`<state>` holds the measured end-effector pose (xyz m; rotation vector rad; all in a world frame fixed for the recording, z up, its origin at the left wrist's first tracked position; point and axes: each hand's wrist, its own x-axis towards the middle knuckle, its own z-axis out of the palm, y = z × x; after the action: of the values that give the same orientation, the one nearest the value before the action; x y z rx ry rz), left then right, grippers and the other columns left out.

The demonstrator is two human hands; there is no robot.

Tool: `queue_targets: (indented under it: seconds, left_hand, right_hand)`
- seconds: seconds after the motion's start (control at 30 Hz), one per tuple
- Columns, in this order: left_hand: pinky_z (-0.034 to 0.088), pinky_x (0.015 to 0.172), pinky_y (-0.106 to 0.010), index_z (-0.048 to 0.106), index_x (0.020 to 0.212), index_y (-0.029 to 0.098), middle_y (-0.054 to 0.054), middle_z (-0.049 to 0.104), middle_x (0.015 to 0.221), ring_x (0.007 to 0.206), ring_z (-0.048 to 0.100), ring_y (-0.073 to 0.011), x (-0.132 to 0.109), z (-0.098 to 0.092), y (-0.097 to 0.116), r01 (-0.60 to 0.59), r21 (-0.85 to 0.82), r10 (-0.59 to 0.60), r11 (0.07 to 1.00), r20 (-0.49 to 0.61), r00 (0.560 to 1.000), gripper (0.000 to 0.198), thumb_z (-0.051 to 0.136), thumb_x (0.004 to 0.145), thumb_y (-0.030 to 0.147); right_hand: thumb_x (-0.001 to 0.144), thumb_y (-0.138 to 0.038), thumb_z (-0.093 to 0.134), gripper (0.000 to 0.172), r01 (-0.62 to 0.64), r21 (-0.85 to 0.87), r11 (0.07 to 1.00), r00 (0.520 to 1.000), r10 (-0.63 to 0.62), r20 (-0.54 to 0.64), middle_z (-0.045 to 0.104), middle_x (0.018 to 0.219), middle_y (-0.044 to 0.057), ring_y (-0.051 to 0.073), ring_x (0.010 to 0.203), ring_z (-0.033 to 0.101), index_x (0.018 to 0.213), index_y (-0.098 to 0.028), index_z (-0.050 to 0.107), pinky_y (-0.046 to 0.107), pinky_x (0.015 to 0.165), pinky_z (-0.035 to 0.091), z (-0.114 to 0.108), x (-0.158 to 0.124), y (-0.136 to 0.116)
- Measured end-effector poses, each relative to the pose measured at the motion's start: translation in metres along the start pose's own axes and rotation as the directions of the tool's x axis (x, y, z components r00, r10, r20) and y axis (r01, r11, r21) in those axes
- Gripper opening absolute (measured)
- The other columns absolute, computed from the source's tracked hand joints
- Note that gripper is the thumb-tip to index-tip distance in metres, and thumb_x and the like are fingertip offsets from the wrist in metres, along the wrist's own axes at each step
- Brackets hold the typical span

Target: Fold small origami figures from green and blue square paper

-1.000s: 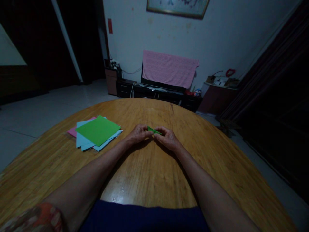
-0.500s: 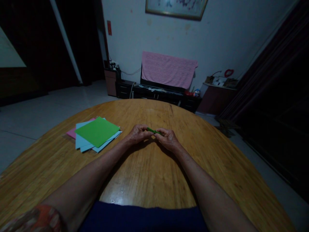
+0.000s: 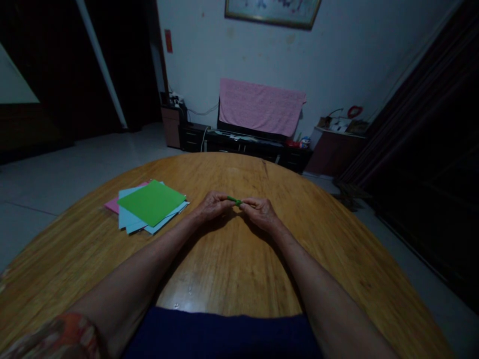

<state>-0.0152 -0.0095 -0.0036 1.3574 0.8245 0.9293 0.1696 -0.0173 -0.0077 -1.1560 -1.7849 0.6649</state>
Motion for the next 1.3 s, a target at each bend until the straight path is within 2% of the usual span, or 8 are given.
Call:
queue_targets:
  seconds: [0.13,0.27,0.4,0.57,0.77,1.0,1.13,1.3]
  left_hand:
    - [0.035,0.049,-0.021,0.065,0.080,0.017,0.002,0.054,0.057,0.050,0.049,-0.0081,-0.002,0.005,0.006,-0.015,-0.126,0.011,0.992,-0.031,0.999,0.016,0.063,0.076,0.033]
    - [0.040,0.058,-0.022,0.067,0.071,0.016,0.001,0.059,0.062,0.058,0.053,-0.0094,0.006,-0.003,0.023,-0.096,0.074,0.098,0.993,-0.025,0.995,0.005,0.065,0.068,0.019]
    - [0.040,0.064,-0.023,0.069,0.069,0.016,0.002,0.062,0.063,0.062,0.053,-0.0105,0.013,-0.014,0.036,-0.154,0.233,0.153,0.960,0.022,0.988,0.007,0.063,0.066,0.017]
    - [0.041,0.065,-0.023,0.071,0.070,0.017,0.001,0.065,0.066,0.065,0.053,-0.0116,0.006,-0.014,0.041,-0.174,0.228,0.167,0.958,0.048,0.985,0.009,0.063,0.067,0.019]
    - [0.040,0.057,-0.021,0.067,0.063,0.015,0.000,0.061,0.062,0.060,0.052,-0.0110,-0.006,-0.002,0.041,-0.039,0.001,0.039,0.999,-0.063,0.997,0.004,0.064,0.061,0.013]
    - [0.041,0.053,-0.020,0.062,0.077,0.019,0.001,0.059,0.064,0.052,0.052,-0.0073,-0.010,0.020,0.008,0.000,-0.302,-0.032,0.953,-0.100,0.994,0.011,0.065,0.066,0.020]
    - [0.040,0.053,-0.018,0.062,0.081,0.018,0.003,0.056,0.059,0.049,0.048,-0.0053,-0.006,0.019,-0.002,0.040,-0.402,-0.076,0.915,-0.076,0.994,0.018,0.069,0.064,0.017]
    - [0.042,0.054,-0.020,0.065,0.090,0.019,0.000,0.060,0.069,0.057,0.052,-0.0080,-0.009,0.014,0.001,0.105,-0.335,-0.147,0.936,-0.103,0.984,0.029,0.072,0.063,0.018]
  right_hand:
    - [0.077,-0.034,0.059,0.022,0.029,0.009,1.000,0.999,-0.028,-0.042,0.072,0.079,0.004,0.019,0.075,0.065,0.083,-0.020,0.075,0.029,0.068,0.049,0.000,0.004,0.002]
    - [0.076,-0.033,0.062,0.019,0.081,0.028,0.996,0.994,-0.079,-0.076,0.071,0.089,0.004,0.020,0.085,0.066,0.087,-0.023,0.074,0.032,0.077,0.049,-0.001,0.007,-0.004]
    - [0.072,-0.032,0.066,0.027,-0.067,0.194,0.979,0.997,0.060,0.042,0.070,0.091,0.004,0.017,0.075,0.064,0.097,-0.022,0.071,0.030,0.067,0.050,-0.004,0.006,-0.025]
    - [0.076,-0.042,0.064,0.031,-0.203,0.309,0.929,0.976,0.167,0.138,0.069,0.091,0.006,0.017,0.077,0.063,0.097,-0.020,0.070,0.029,0.065,0.049,-0.011,0.003,-0.053]
    - [0.074,-0.047,0.062,0.033,-0.311,0.486,0.817,0.950,0.287,0.125,0.070,0.092,0.008,0.017,0.075,0.063,0.087,-0.017,0.071,0.028,0.066,0.048,-0.002,-0.007,-0.050]
    - [0.060,-0.031,0.077,0.029,-0.394,0.672,0.627,0.900,0.413,0.141,0.067,0.068,0.002,0.012,0.060,0.059,0.083,-0.016,0.069,0.025,0.061,0.045,0.014,-0.024,-0.040]
    - [0.059,-0.029,0.078,0.027,-0.380,0.695,0.610,0.905,0.401,0.142,0.067,0.071,0.001,0.011,0.062,0.058,0.082,-0.018,0.069,0.025,0.065,0.045,0.017,-0.027,-0.039]
    - [0.059,-0.032,0.079,0.029,-0.376,0.668,0.642,0.911,0.387,0.141,0.068,0.073,0.001,0.012,0.064,0.059,0.082,-0.018,0.068,0.027,0.067,0.045,0.021,-0.026,-0.032]
